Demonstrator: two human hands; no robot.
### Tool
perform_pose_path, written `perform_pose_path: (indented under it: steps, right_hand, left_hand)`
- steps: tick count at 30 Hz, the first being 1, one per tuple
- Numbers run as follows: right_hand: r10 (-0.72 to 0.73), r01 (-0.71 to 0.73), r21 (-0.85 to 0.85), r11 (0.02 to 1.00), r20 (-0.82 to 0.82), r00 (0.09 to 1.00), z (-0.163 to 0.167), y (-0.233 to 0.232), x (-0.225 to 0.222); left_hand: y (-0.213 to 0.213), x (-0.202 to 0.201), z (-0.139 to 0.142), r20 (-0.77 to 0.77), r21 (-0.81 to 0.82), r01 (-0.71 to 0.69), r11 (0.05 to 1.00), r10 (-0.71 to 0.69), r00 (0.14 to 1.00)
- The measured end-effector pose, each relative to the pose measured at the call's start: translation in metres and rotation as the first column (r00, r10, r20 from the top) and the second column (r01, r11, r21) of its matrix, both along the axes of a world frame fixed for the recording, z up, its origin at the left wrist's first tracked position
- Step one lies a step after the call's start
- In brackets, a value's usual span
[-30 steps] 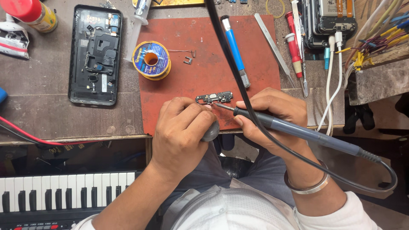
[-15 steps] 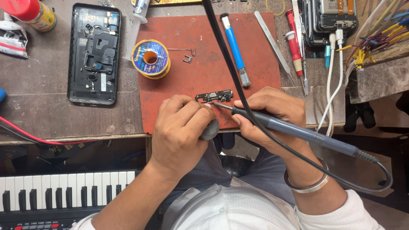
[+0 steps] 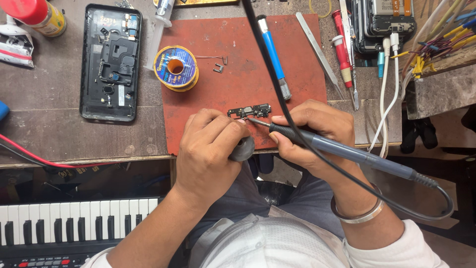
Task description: The person solders a small phone component on the work mat using a soldering iron and solder wire, then sprays the part with a spray can and wipes it. They use a multimeter on the bench, reposition the component, and continue soldering and adjusting the part by hand.
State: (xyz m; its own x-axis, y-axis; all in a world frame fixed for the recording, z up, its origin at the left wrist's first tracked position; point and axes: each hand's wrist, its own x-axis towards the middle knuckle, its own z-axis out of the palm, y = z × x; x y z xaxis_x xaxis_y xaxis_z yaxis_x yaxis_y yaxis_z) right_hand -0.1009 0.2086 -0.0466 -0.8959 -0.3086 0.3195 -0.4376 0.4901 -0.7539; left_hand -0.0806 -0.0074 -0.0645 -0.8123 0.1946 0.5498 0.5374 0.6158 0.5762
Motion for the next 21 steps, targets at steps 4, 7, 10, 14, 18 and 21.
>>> perform_pose_path:
  steps: [4, 7, 10, 14, 18, 21]
  right_hand:
    - [-0.003, 0.003, 0.006, 1.0, -0.015, 1.0, -0.0005, -0.0008, -0.0012]
    - [0.009, -0.009, -0.003, 1.0, -0.022, 1.0, 0.0004, -0.0013, -0.0008]
    - [0.017, -0.017, -0.009, 1.0, -0.026, 1.0, 0.0005, -0.0012, -0.0009]
    - [-0.008, 0.008, 0.01, 1.0, -0.014, 1.0, 0.0, -0.0011, -0.0006]
    - [-0.016, 0.016, 0.007, 1.0, -0.016, 1.0, -0.0012, -0.0015, -0.0016]
    - [0.015, -0.015, -0.003, 1.0, -0.029, 0.999, -0.0014, -0.0011, -0.002]
  left_hand:
    - [-0.0005, -0.0005, -0.0004, 0.003, 0.009, 0.008, 1.0, -0.008, 1.0]
    - [-0.0015, -0.0002, 0.0, 0.0, 0.015, 0.011, 1.0, -0.011, 1.0]
    - [-0.0014, -0.0005, -0.0001, -0.001, 0.017, 0.012, 1.0, -0.012, 1.0]
    - [-0.0009, -0.0006, -0.0002, 0.001, 0.019, 0.01, 1.0, -0.01, 1.0]
    - [-0.0007, -0.0003, -0.0006, 0.001, 0.024, 0.01, 1.0, -0.01, 1.0]
    - [-0.0008, -0.0001, -0.0009, 0.001, 0.018, -0.001, 1.0, 0.001, 1.0]
